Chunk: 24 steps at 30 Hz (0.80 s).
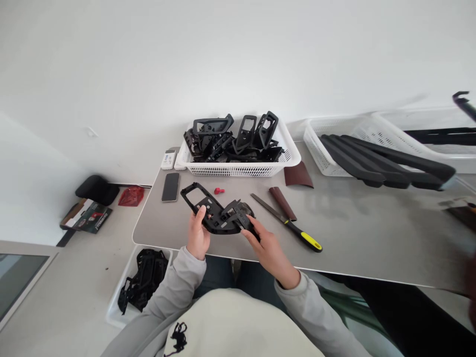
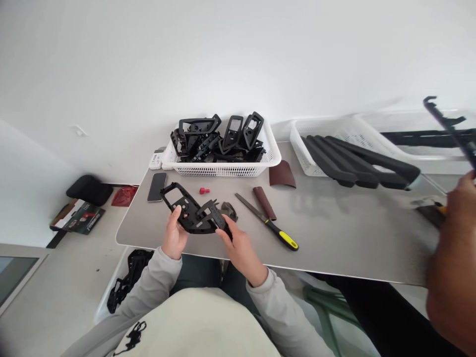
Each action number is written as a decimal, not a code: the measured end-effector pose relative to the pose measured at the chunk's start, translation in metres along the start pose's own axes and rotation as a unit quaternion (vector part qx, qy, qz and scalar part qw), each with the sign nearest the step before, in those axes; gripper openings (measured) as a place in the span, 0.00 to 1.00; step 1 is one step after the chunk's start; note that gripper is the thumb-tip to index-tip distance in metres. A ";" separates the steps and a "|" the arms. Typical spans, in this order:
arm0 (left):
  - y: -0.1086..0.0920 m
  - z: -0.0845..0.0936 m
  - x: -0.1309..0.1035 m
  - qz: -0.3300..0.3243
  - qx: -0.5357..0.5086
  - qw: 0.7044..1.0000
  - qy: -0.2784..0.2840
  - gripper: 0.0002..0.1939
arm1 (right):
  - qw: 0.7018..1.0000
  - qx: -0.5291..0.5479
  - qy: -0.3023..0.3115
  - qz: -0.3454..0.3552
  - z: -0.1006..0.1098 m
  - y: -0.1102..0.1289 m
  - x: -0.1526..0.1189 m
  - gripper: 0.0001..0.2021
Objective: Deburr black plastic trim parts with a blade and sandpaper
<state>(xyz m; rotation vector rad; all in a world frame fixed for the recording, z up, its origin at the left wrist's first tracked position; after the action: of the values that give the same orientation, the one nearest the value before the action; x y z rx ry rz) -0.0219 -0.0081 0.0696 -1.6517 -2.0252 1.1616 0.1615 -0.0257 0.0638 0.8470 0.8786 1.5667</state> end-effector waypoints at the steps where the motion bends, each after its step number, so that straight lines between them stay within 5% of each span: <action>1: 0.000 0.000 0.000 0.001 -0.001 1.000 -0.001 0.15 | 1.000 -0.001 -0.002 0.002 0.000 0.000 0.000 0.26; 24: 0.000 -0.001 -0.004 -0.001 0.009 1.000 -0.006 0.14 | 0.998 -0.059 0.000 -0.007 0.003 0.005 -0.006 0.26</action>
<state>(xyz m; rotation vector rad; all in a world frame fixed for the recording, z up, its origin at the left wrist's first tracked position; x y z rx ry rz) -0.0198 -0.0110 0.0712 -1.6373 -2.0174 1.1896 0.1630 -0.0321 0.0697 0.7550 0.7811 1.5897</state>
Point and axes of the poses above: each hand's wrist, its own x-axis towards the middle knuckle, its own z-axis out of the back of the hand, y = z × x, the point moved 4 cm from there along x, towards the middle knuckle
